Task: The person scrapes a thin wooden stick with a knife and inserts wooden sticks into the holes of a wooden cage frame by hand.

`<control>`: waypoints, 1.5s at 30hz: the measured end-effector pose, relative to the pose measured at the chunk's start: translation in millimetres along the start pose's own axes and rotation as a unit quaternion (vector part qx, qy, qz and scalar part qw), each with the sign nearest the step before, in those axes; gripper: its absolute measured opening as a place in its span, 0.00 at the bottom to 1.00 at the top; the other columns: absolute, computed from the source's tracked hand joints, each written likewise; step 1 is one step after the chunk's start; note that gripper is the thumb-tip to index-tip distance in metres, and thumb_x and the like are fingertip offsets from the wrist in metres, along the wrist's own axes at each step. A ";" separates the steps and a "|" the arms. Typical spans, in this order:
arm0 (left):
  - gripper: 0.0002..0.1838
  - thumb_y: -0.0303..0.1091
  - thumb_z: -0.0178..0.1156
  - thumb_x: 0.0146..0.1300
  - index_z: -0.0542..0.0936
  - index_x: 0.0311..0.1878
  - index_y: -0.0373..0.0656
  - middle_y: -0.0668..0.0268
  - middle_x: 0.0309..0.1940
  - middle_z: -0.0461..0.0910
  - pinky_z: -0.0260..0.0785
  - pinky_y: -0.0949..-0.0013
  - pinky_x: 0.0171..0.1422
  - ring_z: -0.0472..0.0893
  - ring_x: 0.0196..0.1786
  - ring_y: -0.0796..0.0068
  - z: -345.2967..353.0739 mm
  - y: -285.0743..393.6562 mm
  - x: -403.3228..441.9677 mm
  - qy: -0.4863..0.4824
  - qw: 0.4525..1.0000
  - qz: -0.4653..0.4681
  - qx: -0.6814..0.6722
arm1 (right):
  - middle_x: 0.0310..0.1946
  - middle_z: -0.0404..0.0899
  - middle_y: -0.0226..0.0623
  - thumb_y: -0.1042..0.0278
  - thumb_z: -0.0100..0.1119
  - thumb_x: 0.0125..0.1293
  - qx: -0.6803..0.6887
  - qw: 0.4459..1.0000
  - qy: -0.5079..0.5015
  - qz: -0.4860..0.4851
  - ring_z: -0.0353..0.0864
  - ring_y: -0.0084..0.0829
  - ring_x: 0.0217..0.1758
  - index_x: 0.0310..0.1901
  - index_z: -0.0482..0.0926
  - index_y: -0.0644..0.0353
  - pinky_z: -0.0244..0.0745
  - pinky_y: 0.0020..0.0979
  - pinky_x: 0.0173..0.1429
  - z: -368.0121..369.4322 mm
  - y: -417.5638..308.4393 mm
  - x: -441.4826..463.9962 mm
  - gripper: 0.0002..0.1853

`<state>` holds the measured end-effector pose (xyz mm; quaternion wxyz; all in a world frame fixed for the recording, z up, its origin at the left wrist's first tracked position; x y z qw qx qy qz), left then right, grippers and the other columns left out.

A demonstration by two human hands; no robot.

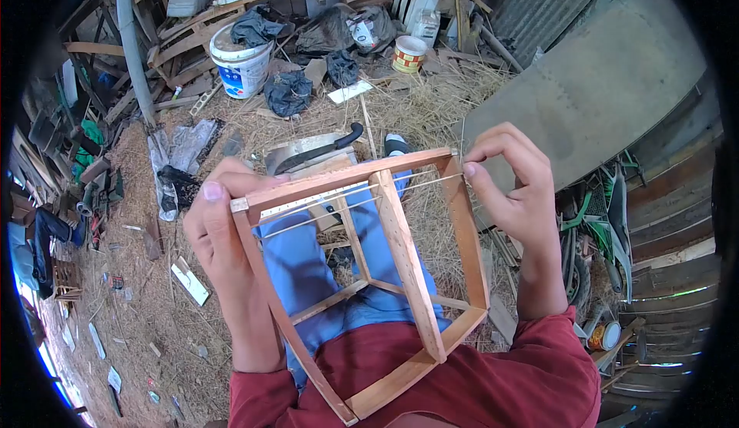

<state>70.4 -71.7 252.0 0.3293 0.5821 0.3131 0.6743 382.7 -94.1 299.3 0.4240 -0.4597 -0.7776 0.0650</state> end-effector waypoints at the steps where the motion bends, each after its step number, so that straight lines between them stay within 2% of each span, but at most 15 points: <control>1: 0.32 0.47 0.44 0.82 0.87 0.35 0.30 0.68 0.26 0.70 0.50 0.72 0.33 0.63 0.28 0.82 -0.7 -0.5 0.0 0.002 1.000 0.004 -0.006 | 0.36 0.83 0.38 0.81 0.67 0.61 0.000 1.000 -0.002 0.001 0.84 0.31 0.40 0.37 0.82 0.66 0.77 0.29 0.46 0.1 1.1 -1.1 0.04; 13: 0.32 0.48 0.45 0.82 0.87 0.35 0.29 0.67 0.25 0.70 0.48 0.72 0.32 0.61 0.28 0.82 -8.4 -2.9 -1.9 0.016 1.000 0.018 -0.011 | 0.37 0.83 0.39 0.79 0.67 0.66 0.082 0.996 0.024 0.007 0.83 0.30 0.40 0.37 0.81 0.66 0.77 0.30 0.47 17.0 26.0 -14.6 0.03; 16: 0.32 0.48 0.45 0.82 0.88 0.35 0.28 0.67 0.25 0.70 0.47 0.72 0.32 0.61 0.27 0.82 -7.4 1.0 -3.0 0.019 1.000 0.021 -0.008 | 0.37 0.82 0.37 0.78 0.67 0.68 0.110 0.994 0.027 0.004 0.82 0.27 0.41 0.39 0.81 0.66 0.76 0.28 0.48 21.2 28.1 -16.7 0.03; 18: 0.32 0.48 0.46 0.81 0.88 0.36 0.28 0.67 0.25 0.70 0.47 0.72 0.31 0.61 0.27 0.82 -8.4 2.7 -3.8 0.018 1.000 0.016 -0.005 | 0.37 0.82 0.34 0.77 0.66 0.70 0.187 0.977 0.043 0.095 0.81 0.23 0.41 0.42 0.81 0.66 0.75 0.26 0.48 26.0 26.2 -19.5 0.04; 27: 0.32 0.48 0.47 0.81 0.87 0.36 0.27 0.66 0.25 0.70 0.46 0.72 0.31 0.60 0.26 0.82 -12.0 -1.4 -4.8 0.028 0.999 0.021 -0.012 | 0.37 0.81 0.25 0.73 0.67 0.73 0.290 0.937 0.006 0.194 0.77 0.15 0.41 0.43 0.81 0.65 0.72 0.21 0.46 28.2 32.8 -26.1 0.05; 33: 0.32 0.47 0.47 0.81 0.87 0.35 0.27 0.66 0.25 0.70 0.46 0.72 0.30 0.61 0.26 0.82 -13.5 -1.1 -6.2 0.054 0.998 0.007 -0.002 | 0.36 0.82 0.24 0.72 0.68 0.72 0.270 0.935 0.007 0.228 0.76 0.12 0.38 0.43 0.84 0.65 0.72 0.19 0.42 29.3 33.5 -25.0 0.06; 45: 0.32 0.47 0.46 0.81 0.86 0.34 0.27 0.65 0.25 0.70 0.45 0.73 0.29 0.60 0.25 0.82 -12.9 -4.6 -9.1 0.071 0.997 0.017 0.000 | 0.39 0.84 0.26 0.73 0.68 0.71 0.300 0.926 -0.016 0.228 0.79 0.14 0.41 0.44 0.85 0.67 0.75 0.20 0.45 23.6 35.2 -20.7 0.07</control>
Point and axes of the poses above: each hand's wrist, its own x-axis towards the middle knuckle, its own z-axis out of the palm, y = z × x, the point moved 1 cm from there along x, towards the middle knuckle
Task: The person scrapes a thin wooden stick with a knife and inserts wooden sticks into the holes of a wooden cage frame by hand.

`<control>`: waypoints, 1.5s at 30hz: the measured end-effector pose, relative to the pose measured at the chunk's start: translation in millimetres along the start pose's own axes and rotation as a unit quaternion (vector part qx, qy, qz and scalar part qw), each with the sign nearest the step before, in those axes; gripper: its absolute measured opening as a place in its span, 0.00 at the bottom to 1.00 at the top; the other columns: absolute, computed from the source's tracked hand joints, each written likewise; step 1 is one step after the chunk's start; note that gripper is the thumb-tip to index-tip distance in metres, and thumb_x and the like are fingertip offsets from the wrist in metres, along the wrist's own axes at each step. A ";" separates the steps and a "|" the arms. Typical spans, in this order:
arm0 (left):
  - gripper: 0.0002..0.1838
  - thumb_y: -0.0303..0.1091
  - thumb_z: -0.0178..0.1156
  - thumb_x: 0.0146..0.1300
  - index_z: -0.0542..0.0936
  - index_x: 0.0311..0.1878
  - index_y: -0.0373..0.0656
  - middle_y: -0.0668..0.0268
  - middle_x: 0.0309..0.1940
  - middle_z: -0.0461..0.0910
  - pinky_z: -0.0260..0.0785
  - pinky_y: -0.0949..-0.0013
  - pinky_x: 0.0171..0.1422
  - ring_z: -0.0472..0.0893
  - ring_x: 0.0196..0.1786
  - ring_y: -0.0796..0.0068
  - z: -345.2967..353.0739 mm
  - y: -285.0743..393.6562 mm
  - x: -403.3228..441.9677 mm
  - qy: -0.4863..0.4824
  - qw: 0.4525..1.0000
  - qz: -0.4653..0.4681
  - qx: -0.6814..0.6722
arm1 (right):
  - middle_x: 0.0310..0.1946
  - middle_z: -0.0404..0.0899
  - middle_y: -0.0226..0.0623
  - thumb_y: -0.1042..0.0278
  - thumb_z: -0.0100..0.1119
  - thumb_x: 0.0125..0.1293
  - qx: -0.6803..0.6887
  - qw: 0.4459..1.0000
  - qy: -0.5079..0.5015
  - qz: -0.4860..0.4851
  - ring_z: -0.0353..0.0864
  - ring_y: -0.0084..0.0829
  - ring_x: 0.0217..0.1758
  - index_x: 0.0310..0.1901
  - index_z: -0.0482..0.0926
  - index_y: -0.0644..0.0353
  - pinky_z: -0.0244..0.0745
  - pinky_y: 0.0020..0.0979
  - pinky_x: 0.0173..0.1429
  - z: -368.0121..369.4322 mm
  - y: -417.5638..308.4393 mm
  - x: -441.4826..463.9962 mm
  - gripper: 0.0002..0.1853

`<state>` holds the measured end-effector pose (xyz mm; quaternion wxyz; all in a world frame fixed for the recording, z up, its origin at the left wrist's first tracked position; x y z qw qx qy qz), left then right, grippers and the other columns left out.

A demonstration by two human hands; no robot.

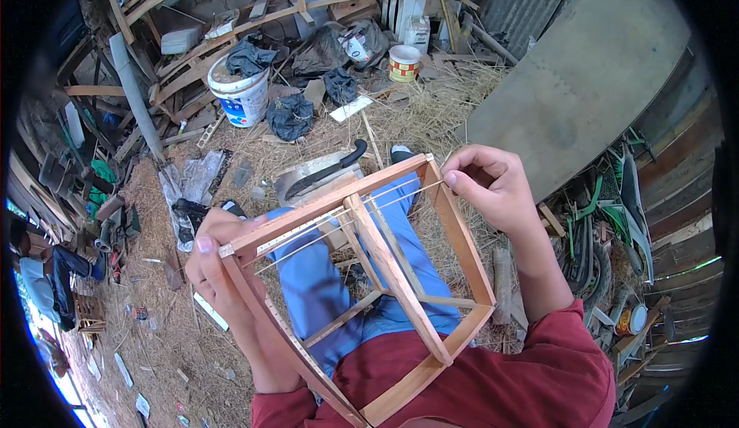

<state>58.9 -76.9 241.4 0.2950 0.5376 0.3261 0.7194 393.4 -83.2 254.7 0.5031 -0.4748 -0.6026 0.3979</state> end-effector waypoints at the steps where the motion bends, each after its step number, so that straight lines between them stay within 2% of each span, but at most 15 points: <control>1: 0.32 0.47 0.46 0.81 0.86 0.34 0.27 0.66 0.25 0.70 0.45 0.73 0.28 0.60 0.25 0.83 0.3 1.2 0.0 -0.002 1.000 -0.002 0.004 | 0.39 0.84 0.26 0.73 0.68 0.71 0.001 1.000 0.001 0.000 0.79 0.14 0.41 0.44 0.85 0.67 0.75 0.20 0.45 -0.7 0.8 -0.1 0.07; 9: 0.32 0.48 0.47 0.81 0.86 0.33 0.27 0.66 0.25 0.70 0.45 0.73 0.28 0.60 0.25 0.83 2.5 5.7 -1.6 0.011 0.999 -0.013 0.028 | 0.38 0.83 0.27 0.76 0.67 0.69 0.027 1.000 -0.005 -0.003 0.79 0.14 0.41 0.44 0.85 0.68 0.74 0.20 0.44 -2.6 7.2 -0.5 0.06; 11: 0.32 0.48 0.46 0.80 0.86 0.33 0.27 0.65 0.25 0.70 0.45 0.73 0.28 0.60 0.24 0.83 1.8 3.8 -0.4 -0.013 1.000 0.010 0.006 | 0.38 0.83 0.26 0.76 0.67 0.69 0.029 0.999 -0.004 -0.015 0.78 0.14 0.41 0.44 0.85 0.68 0.74 0.20 0.44 -2.3 9.6 -0.1 0.06; 19: 0.31 0.46 0.46 0.80 0.85 0.33 0.26 0.64 0.25 0.70 0.46 0.73 0.28 0.60 0.24 0.83 6.4 3.4 -1.1 -0.006 1.000 0.015 0.005 | 0.38 0.83 0.27 0.77 0.67 0.68 0.032 0.999 -0.002 -0.026 0.79 0.15 0.41 0.43 0.84 0.68 0.74 0.21 0.45 -3.1 11.0 -0.9 0.06; 21: 0.31 0.46 0.46 0.80 0.85 0.33 0.26 0.64 0.25 0.70 0.46 0.73 0.28 0.60 0.25 0.83 6.8 3.7 -1.7 -0.002 1.000 0.022 0.007 | 0.38 0.83 0.32 0.80 0.66 0.65 0.044 0.998 0.005 -0.036 0.79 0.18 0.40 0.40 0.83 0.69 0.73 0.22 0.44 -2.4 10.6 -1.7 0.04; 24: 0.32 0.47 0.46 0.80 0.85 0.33 0.25 0.64 0.26 0.70 0.46 0.73 0.28 0.61 0.25 0.82 5.6 3.9 -3.3 -0.005 1.000 0.008 0.009 | 0.38 0.84 0.29 0.77 0.68 0.66 0.035 0.998 -0.003 -0.047 0.80 0.17 0.43 0.43 0.85 0.68 0.76 0.23 0.49 -6.3 14.8 -2.3 0.06; 31: 0.33 0.49 0.46 0.79 0.86 0.35 0.25 0.65 0.28 0.69 0.47 0.74 0.29 0.61 0.26 0.82 5.2 3.2 -2.9 -0.023 1.000 0.002 0.018 | 0.38 0.85 0.30 0.78 0.69 0.66 0.032 0.997 -0.001 -0.073 0.81 0.17 0.42 0.42 0.85 0.68 0.76 0.23 0.47 -7.7 17.6 -2.6 0.06; 34: 0.33 0.49 0.46 0.79 0.86 0.34 0.26 0.64 0.28 0.70 0.49 0.74 0.29 0.63 0.26 0.81 5.6 1.0 -2.9 -0.017 1.000 -0.003 0.009 | 0.37 0.85 0.29 0.77 0.69 0.66 0.035 0.998 0.007 -0.057 0.80 0.16 0.40 0.42 0.86 0.69 0.76 0.22 0.45 -8.3 18.2 -2.8 0.05; 36: 0.32 0.49 0.47 0.79 0.86 0.34 0.26 0.63 0.28 0.71 0.50 0.75 0.29 0.64 0.27 0.80 7.2 0.2 -3.0 -0.017 1.000 -0.008 -0.001 | 0.35 0.84 0.28 0.77 0.69 0.66 0.051 0.999 0.008 0.006 0.80 0.15 0.38 0.41 0.86 0.69 0.76 0.21 0.43 -8.6 14.7 -4.3 0.05; 39: 0.32 0.48 0.47 0.78 0.85 0.32 0.27 0.59 0.27 0.73 0.53 0.76 0.29 0.67 0.28 0.78 10.2 0.6 -2.9 -0.017 1.000 0.026 -0.004 | 0.33 0.83 0.27 0.78 0.67 0.65 0.059 0.998 0.006 0.023 0.78 0.14 0.36 0.38 0.84 0.68 0.74 0.20 0.40 -9.3 8.1 -5.9 0.03; 41: 0.34 0.51 0.42 0.81 0.85 0.34 0.30 0.66 0.25 0.66 0.52 0.73 0.30 0.63 0.24 0.79 11.3 1.5 -2.0 -0.030 0.997 0.062 0.037 | 0.33 0.83 0.27 0.77 0.68 0.65 0.062 0.997 0.008 0.038 0.78 0.13 0.35 0.38 0.84 0.67 0.74 0.20 0.40 -10.0 3.5 -6.9 0.03; 45: 0.33 0.51 0.43 0.80 0.85 0.34 0.30 0.65 0.28 0.66 0.54 0.72 0.31 0.65 0.26 0.79 8.0 8.3 -4.8 -0.022 0.999 0.039 0.024 | 0.33 0.84 0.26 0.75 0.69 0.67 0.069 0.996 0.022 0.057 0.80 0.13 0.36 0.40 0.86 0.68 0.76 0.19 0.41 -9.6 2.6 -8.6 0.05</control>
Point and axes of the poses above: each hand's wrist, its own x-axis towards the middle knuckle, its own z-axis out of the palm, y = z × x, the point moved 1 cm from there along x, towards the middle knuckle
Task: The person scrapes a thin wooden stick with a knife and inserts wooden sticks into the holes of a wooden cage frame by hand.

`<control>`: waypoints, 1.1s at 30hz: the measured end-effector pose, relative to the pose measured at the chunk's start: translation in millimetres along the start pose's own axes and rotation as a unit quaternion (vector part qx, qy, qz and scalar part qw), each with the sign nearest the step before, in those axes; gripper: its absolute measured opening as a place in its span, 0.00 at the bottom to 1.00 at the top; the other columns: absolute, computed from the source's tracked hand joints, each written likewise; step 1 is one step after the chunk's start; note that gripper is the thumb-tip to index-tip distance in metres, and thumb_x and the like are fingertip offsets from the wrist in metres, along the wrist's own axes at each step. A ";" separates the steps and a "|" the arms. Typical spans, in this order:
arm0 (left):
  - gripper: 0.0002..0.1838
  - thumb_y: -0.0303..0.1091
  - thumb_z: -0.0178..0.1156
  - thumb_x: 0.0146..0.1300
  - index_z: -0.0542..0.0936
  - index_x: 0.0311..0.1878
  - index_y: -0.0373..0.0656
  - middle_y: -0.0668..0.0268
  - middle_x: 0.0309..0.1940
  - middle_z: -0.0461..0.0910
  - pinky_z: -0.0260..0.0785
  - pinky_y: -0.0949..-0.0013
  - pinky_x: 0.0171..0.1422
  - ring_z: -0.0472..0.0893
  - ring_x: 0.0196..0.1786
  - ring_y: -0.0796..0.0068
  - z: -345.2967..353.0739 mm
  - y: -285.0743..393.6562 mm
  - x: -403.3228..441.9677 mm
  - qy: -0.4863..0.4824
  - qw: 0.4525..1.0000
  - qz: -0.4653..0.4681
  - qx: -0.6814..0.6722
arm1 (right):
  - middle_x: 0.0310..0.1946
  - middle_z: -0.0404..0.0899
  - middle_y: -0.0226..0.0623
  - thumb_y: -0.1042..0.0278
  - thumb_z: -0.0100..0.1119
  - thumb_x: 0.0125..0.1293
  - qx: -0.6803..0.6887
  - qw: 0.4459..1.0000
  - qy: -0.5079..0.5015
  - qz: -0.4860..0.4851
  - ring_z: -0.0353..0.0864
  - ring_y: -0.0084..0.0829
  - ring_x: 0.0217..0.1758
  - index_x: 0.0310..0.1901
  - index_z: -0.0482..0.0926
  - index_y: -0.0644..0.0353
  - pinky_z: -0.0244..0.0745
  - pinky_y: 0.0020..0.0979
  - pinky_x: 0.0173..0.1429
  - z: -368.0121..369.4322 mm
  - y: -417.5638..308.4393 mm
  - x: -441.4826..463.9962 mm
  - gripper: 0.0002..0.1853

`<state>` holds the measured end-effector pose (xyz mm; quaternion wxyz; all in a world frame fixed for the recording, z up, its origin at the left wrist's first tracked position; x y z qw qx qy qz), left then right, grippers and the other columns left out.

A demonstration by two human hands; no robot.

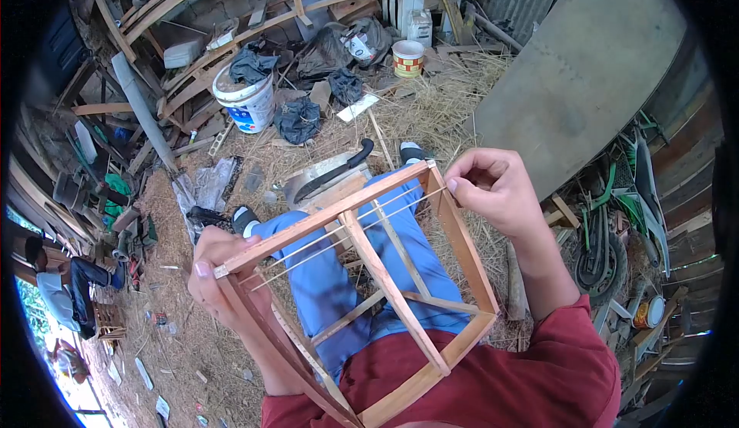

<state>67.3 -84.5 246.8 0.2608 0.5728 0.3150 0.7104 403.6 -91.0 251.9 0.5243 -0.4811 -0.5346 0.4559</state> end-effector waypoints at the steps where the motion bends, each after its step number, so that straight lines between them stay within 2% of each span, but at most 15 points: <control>1: 0.33 0.51 0.44 0.80 0.85 0.34 0.30 0.66 0.28 0.66 0.55 0.72 0.31 0.65 0.26 0.78 -0.6 0.8 0.4 0.003 1.000 0.000 -0.012 | 0.33 0.84 0.26 0.75 0.69 0.67 0.002 1.000 0.000 -0.002 0.80 0.13 0.36 0.40 0.86 0.68 0.76 0.19 0.41 0.6 -1.3 -0.6 0.05; 3: 0.32 0.51 0.45 0.80 0.85 0.33 0.31 0.66 0.29 0.65 0.56 0.72 0.31 0.65 0.26 0.78 -0.1 1.3 2.3 0.005 1.000 0.003 -0.024 | 0.32 0.84 0.25 0.75 0.69 0.66 0.012 1.000 0.009 0.003 0.80 0.12 0.34 0.39 0.86 0.68 0.76 0.19 0.39 1.8 -6.4 -1.7 0.05; 5: 0.33 0.48 0.44 0.81 0.83 0.31 0.26 0.58 0.24 0.70 0.50 0.75 0.26 0.62 0.22 0.79 1.5 -0.2 5.0 0.021 0.995 0.033 -0.089 | 0.32 0.84 0.25 0.75 0.68 0.66 0.005 1.000 0.011 -0.011 0.80 0.12 0.34 0.39 0.86 0.68 0.76 0.19 0.38 1.9 -12.6 -2.2 0.05; 9: 0.35 0.48 0.41 0.83 0.81 0.28 0.29 0.61 0.24 0.69 0.50 0.75 0.25 0.61 0.20 0.79 -5.2 0.4 15.4 0.033 0.994 0.057 -0.087 | 0.31 0.84 0.25 0.76 0.68 0.66 0.011 0.999 0.015 -0.041 0.79 0.12 0.33 0.39 0.86 0.68 0.76 0.19 0.37 8.8 -28.8 -6.5 0.04; 11: 0.35 0.49 0.41 0.84 0.78 0.25 0.33 0.65 0.24 0.66 0.53 0.74 0.24 0.61 0.20 0.79 -11.3 4.9 20.9 0.032 0.972 -0.045 -0.227 | 0.31 0.84 0.26 0.77 0.68 0.66 0.012 0.999 0.013 -0.043 0.80 0.12 0.33 0.39 0.86 0.68 0.76 0.19 0.37 14.5 -37.6 -13.6 0.04; 12: 0.35 0.49 0.41 0.84 0.78 0.25 0.33 0.65 0.24 0.66 0.53 0.74 0.24 0.61 0.20 0.79 -12.5 6.1 21.8 0.033 0.972 -0.040 -0.227 | 0.31 0.84 0.26 0.77 0.68 0.65 0.014 0.999 0.012 -0.040 0.80 0.12 0.33 0.39 0.86 0.68 0.76 0.19 0.37 18.4 -41.0 -17.5 0.04; 16: 0.34 0.49 0.41 0.85 0.76 0.23 0.36 0.66 0.23 0.64 0.60 0.74 0.24 0.63 0.18 0.78 -25.4 12.3 23.3 0.081 0.965 0.002 -0.248 | 0.32 0.86 0.30 0.78 0.69 0.64 -0.029 0.989 0.038 -0.143 0.81 0.15 0.34 0.38 0.86 0.69 0.76 0.19 0.38 32.9 -53.5 -32.0 0.04; 18: 0.34 0.50 0.40 0.85 0.76 0.23 0.36 0.65 0.24 0.66 0.60 0.73 0.22 0.64 0.17 0.77 -32.9 20.8 26.6 0.007 0.958 0.030 -0.286 | 0.32 0.86 0.30 0.78 0.69 0.64 -0.013 0.988 0.036 -0.150 0.82 0.15 0.34 0.38 0.86 0.69 0.77 0.20 0.39 36.5 -66.5 -36.8 0.04; 20: 0.34 0.49 0.40 0.85 0.76 0.24 0.36 0.64 0.24 0.67 0.59 0.72 0.21 0.64 0.16 0.76 -35.6 27.3 30.0 0.002 0.953 0.041 -0.300 | 0.32 0.86 0.31 0.78 0.70 0.63 -0.029 0.979 0.030 -0.200 0.82 0.16 0.34 0.38 0.87 0.69 0.77 0.20 0.39 37.6 -77.9 -38.6 0.04; 23: 0.33 0.49 0.41 0.84 0.76 0.24 0.36 0.63 0.24 0.67 0.59 0.71 0.21 0.63 0.16 0.75 -37.1 30.9 34.4 -0.018 0.943 0.064 -0.326 | 0.32 0.86 0.30 0.78 0.70 0.63 -0.035 0.975 0.013 -0.218 0.82 0.16 0.34 0.38 0.87 0.69 0.77 0.20 0.39 38.8 -97.9 -41.3 0.04; 26: 0.33 0.49 0.41 0.84 0.76 0.24 0.36 0.63 0.25 0.67 0.60 0.70 0.22 0.65 0.17 0.75 -38.6 22.4 31.2 -0.017 0.933 0.062 -0.353 | 0.31 0.86 0.30 0.78 0.69 0.63 -0.104 0.972 0.002 -0.209 0.82 0.15 0.34 0.37 0.87 0.69 0.77 0.20 0.39 36.9 -103.6 -39.4 0.03; 28: 0.32 0.49 0.42 0.83 0.75 0.25 0.36 0.64 0.25 0.67 0.60 0.69 0.24 0.64 0.18 0.75 -36.8 16.9 25.8 0.004 0.939 0.049 -0.340 | 0.31 0.86 0.30 0.78 0.69 0.62 -0.104 0.976 0.010 -0.193 0.82 0.15 0.33 0.36 0.87 0.68 0.77 0.20 0.39 37.8 -99.3 -38.8 0.03; 30: 0.31 0.50 0.44 0.82 0.77 0.27 0.35 0.62 0.27 0.67 0.61 0.69 0.27 0.64 0.20 0.74 -33.5 19.5 23.1 -0.019 0.933 0.054 -0.355 | 0.30 0.86 0.29 0.79 0.69 0.62 -0.106 0.979 0.019 -0.174 0.82 0.15 0.33 0.36 0.87 0.68 0.77 0.21 0.39 37.1 -93.4 -37.0 0.03; 32: 0.31 0.52 0.46 0.81 0.78 0.29 0.33 0.61 0.29 0.68 0.62 0.68 0.32 0.66 0.22 0.73 -26.8 28.4 21.0 -0.036 0.959 0.061 -0.275 | 0.31 0.86 0.29 0.78 0.69 0.63 -0.098 0.977 0.044 -0.185 0.82 0.15 0.34 0.36 0.87 0.68 0.77 0.20 0.39 33.5 -89.6 -38.3 0.03; 33: 0.32 0.54 0.48 0.79 0.79 0.31 0.32 0.59 0.31 0.69 0.63 0.68 0.34 0.69 0.26 0.72 -31.9 25.8 21.3 -0.063 0.951 0.044 -0.299 | 0.31 0.86 0.29 0.78 0.69 0.63 -0.100 0.977 0.043 -0.182 0.82 0.15 0.34 0.36 0.87 0.68 0.77 0.20 0.39 31.4 -89.5 -39.3 0.03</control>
Point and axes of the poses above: each hand's wrist, its own x-axis towards the middle knuckle, its own z-axis out of the palm, y = z × x, the point moved 1 cm from there along x, towards the middle knuckle
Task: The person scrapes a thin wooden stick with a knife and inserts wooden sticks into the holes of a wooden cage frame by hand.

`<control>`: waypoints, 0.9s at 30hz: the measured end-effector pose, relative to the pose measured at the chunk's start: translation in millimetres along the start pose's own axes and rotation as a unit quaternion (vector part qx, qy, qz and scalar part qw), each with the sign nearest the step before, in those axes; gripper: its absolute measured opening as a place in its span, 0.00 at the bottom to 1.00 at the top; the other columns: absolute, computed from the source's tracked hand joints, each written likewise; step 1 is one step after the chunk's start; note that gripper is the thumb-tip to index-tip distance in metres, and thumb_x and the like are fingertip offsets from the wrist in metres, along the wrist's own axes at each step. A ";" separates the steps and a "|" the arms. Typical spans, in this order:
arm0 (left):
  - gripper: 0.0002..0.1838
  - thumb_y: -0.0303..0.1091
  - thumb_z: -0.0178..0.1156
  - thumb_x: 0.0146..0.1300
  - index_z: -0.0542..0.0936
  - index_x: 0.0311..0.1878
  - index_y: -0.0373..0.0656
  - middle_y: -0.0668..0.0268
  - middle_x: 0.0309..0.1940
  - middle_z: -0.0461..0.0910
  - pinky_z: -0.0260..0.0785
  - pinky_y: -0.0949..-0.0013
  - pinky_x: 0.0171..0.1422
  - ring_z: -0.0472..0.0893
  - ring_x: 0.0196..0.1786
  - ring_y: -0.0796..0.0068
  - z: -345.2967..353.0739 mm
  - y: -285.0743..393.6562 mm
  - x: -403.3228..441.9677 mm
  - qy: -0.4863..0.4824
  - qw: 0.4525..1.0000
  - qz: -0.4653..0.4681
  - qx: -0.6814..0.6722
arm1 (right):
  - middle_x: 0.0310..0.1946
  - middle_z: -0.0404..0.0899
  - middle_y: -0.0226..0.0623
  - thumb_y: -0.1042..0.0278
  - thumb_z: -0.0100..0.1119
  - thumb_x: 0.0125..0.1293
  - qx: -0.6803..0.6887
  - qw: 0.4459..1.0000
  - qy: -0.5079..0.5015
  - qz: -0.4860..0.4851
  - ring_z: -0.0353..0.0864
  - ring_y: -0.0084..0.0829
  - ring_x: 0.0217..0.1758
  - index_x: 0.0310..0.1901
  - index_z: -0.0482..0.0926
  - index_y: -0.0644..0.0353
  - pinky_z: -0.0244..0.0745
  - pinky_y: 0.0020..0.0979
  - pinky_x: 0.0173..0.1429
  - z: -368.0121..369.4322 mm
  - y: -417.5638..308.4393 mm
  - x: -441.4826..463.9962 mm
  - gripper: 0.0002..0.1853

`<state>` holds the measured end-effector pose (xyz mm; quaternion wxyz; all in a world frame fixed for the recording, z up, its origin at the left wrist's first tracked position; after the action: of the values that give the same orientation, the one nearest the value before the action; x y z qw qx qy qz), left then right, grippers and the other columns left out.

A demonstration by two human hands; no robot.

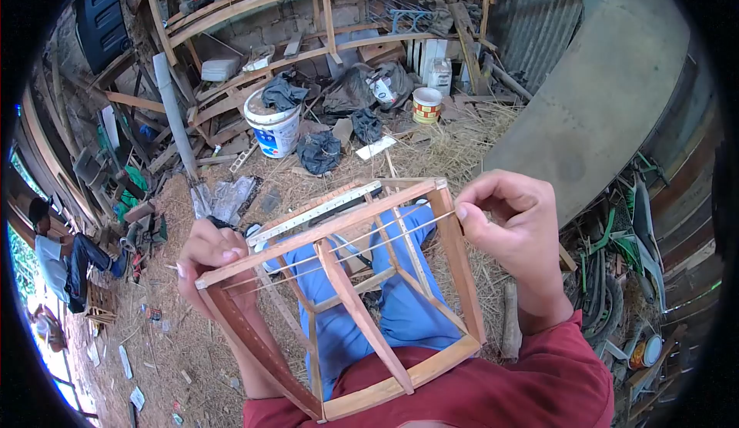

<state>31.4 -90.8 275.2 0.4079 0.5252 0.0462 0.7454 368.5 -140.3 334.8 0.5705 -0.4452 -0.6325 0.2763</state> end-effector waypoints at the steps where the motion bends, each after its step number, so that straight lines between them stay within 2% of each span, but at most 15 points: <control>1: 0.32 0.54 0.48 0.79 0.79 0.31 0.32 0.59 0.31 0.69 0.63 0.68 0.34 0.69 0.26 0.72 -1.8 1.9 0.5 0.001 1.000 -0.002 -0.001 | 0.31 0.86 0.30 0.78 0.69 0.63 0.022 0.999 -0.008 0.023 0.82 0.15 0.34 0.37 0.86 0.69 0.77 0.20 0.39 -2.0 0.6 -0.1 0.03; 7: 0.37 0.66 0.51 0.73 0.81 0.35 0.34 0.59 0.34 0.72 0.65 0.67 0.38 0.72 0.32 0.71 5.0 20.3 17.7 -0.120 0.983 -0.048 0.129 | 0.32 0.85 0.29 0.78 0.69 0.65 0.065 0.996 -0.018 0.058 0.82 0.15 0.35 0.38 0.86 0.70 0.77 0.20 0.40 -8.7 7.0 -0.6 0.04; 9: 0.41 0.73 0.50 0.70 0.82 0.38 0.35 0.57 0.38 0.76 0.68 0.66 0.42 0.75 0.37 0.70 8.2 28.2 28.4 -0.212 0.950 -0.058 0.220 | 0.32 0.85 0.29 0.78 0.69 0.65 0.076 0.995 -0.020 0.061 0.81 0.15 0.35 0.38 0.86 0.70 0.77 0.20 0.40 -9.3 9.1 0.0 0.04; 13: 0.42 0.75 0.50 0.70 0.83 0.41 0.35 0.52 0.44 0.79 0.72 0.63 0.50 0.78 0.43 0.66 32.7 38.5 48.6 -0.238 0.952 -0.105 0.163 | 0.32 0.84 0.28 0.78 0.69 0.66 0.087 0.994 -0.032 0.058 0.80 0.14 0.35 0.39 0.85 0.70 0.76 0.19 0.39 -10.5 11.9 2.0 0.04; 15: 0.43 0.75 0.49 0.70 0.85 0.45 0.36 0.47 0.50 0.80 0.73 0.59 0.58 0.80 0.49 0.62 39.2 41.6 61.6 -0.312 0.929 -0.147 0.137 | 0.32 0.84 0.28 0.78 0.69 0.66 0.087 0.994 -0.039 0.056 0.80 0.14 0.35 0.39 0.85 0.70 0.76 0.19 0.39 -10.4 12.8 4.7 0.04; 16: 0.40 0.72 0.55 0.68 0.85 0.48 0.35 0.46 0.54 0.79 0.73 0.57 0.61 0.81 0.52 0.59 41.5 46.3 71.8 -0.363 0.901 -0.168 0.168 | 0.32 0.84 0.28 0.77 0.69 0.67 0.091 0.993 -0.040 0.056 0.80 0.14 0.35 0.40 0.85 0.70 0.76 0.19 0.39 -9.9 14.3 5.8 0.04; 17: 0.40 0.72 0.55 0.68 0.85 0.48 0.35 0.46 0.54 0.79 0.73 0.57 0.61 0.81 0.52 0.59 51.6 49.0 83.6 -0.367 0.899 -0.164 0.170 | 0.33 0.84 0.28 0.77 0.69 0.67 0.094 0.993 -0.041 0.057 0.80 0.14 0.35 0.40 0.85 0.70 0.76 0.19 0.39 -9.5 15.5 6.9 0.05; 19: 0.34 0.64 0.65 0.65 0.85 0.52 0.37 0.48 0.55 0.79 0.73 0.57 0.64 0.81 0.57 0.56 81.4 48.4 101.9 -0.479 0.814 -0.185 0.273 | 0.33 0.84 0.28 0.77 0.69 0.67 0.098 0.993 -0.036 0.058 0.80 0.14 0.35 0.40 0.85 0.70 0.76 0.19 0.39 -7.6 16.1 9.2 0.05; 20: 0.34 0.64 0.65 0.65 0.85 0.52 0.37 0.48 0.55 0.79 0.73 0.57 0.64 0.81 0.57 0.56 93.6 46.7 106.4 -0.481 0.813 -0.183 0.272 | 0.33 0.84 0.27 0.77 0.69 0.67 0.101 0.992 -0.036 0.063 0.80 0.14 0.35 0.40 0.85 0.70 0.77 0.19 0.39 -6.8 16.3 10.1 0.05; 22: 0.27 0.52 0.71 0.63 0.85 0.55 0.37 0.49 0.55 0.80 0.75 0.59 0.61 0.82 0.60 0.55 118.5 41.5 109.2 -0.544 0.754 -0.147 0.337 | 0.33 0.84 0.27 0.76 0.69 0.67 0.103 0.992 -0.033 0.069 0.80 0.14 0.36 0.41 0.85 0.70 0.77 0.19 0.39 -6.6 16.9 11.2 0.05; 23: 0.27 0.52 0.71 0.63 0.85 0.55 0.37 0.49 0.55 0.80 0.75 0.59 0.61 0.82 0.60 0.55 132.3 42.6 110.9 -0.545 0.755 -0.146 0.334 | 0.34 0.84 0.27 0.76 0.69 0.67 0.105 0.991 -0.032 0.077 0.80 0.14 0.36 0.41 0.85 0.69 0.77 0.19 0.40 -6.8 17.4 11.5 0.06; 25: 0.20 0.42 0.71 0.64 0.85 0.53 0.38 0.50 0.55 0.80 0.76 0.61 0.58 0.84 0.57 0.54 155.8 42.0 111.6 -0.590 0.661 -0.130 0.446 | 0.33 0.84 0.27 0.75 0.69 0.67 0.096 0.992 -0.031 0.078 0.80 0.14 0.36 0.41 0.85 0.69 0.77 0.19 0.39 -7.7 18.5 11.9 0.06; 26: 0.17 0.41 0.69 0.67 0.84 0.51 0.39 0.53 0.55 0.80 0.78 0.62 0.52 0.85 0.51 0.55 162.1 37.4 110.2 -0.578 0.669 -0.091 0.458 | 0.33 0.84 0.27 0.74 0.69 0.68 0.090 0.992 -0.032 0.078 0.80 0.13 0.36 0.41 0.85 0.69 0.77 0.20 0.39 -8.3 19.0 11.8 0.06; 27: 0.17 0.41 0.69 0.67 0.84 0.51 0.39 0.53 0.55 0.80 0.78 0.62 0.52 0.85 0.51 0.55 169.7 34.6 109.5 -0.579 0.670 -0.091 0.455 | 0.33 0.84 0.27 0.74 0.69 0.68 0.088 0.993 -0.030 0.079 0.80 0.13 0.36 0.41 0.85 0.69 0.77 0.20 0.39 -8.6 19.2 11.9 0.06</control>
<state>138.6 -102.9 449.3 0.1288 0.9652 0.1816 0.1370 382.1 -122.5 325.7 0.5648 -0.4336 -0.5850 0.3883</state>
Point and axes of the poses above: each hand's wrist, its own x-axis towards the middle knuckle, its own z-axis out of the palm, y = z × x, the point moved 1 cm from there along x, towards the middle knuckle
